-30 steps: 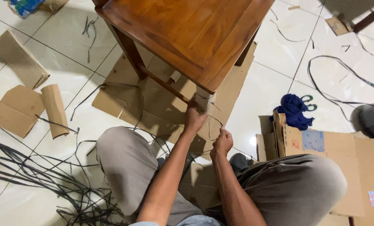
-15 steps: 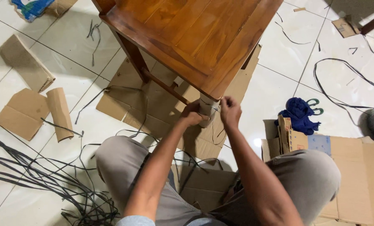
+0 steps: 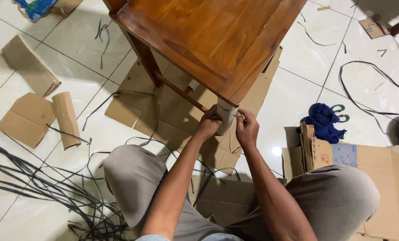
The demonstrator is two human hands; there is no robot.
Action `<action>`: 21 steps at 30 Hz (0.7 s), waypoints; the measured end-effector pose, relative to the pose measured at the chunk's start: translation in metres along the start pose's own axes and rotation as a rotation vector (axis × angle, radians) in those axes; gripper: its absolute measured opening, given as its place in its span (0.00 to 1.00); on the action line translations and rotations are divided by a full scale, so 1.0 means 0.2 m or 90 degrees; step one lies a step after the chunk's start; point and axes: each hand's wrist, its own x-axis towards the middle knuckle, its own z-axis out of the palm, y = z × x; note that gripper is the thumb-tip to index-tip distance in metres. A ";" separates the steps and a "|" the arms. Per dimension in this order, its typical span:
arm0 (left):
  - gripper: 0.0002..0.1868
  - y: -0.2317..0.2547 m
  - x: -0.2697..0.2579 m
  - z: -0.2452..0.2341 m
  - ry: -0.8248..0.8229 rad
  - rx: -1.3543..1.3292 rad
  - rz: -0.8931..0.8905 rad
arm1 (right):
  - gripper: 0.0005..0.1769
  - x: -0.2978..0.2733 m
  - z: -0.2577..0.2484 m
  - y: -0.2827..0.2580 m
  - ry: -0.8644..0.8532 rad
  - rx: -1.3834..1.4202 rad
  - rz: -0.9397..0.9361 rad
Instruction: Wrapping the legs of a wooden chair with black plastic strips for protection or decoration
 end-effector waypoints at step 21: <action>0.23 0.17 -0.14 0.03 0.086 -0.467 0.006 | 0.06 -0.02 0.01 -0.02 0.028 -0.016 0.075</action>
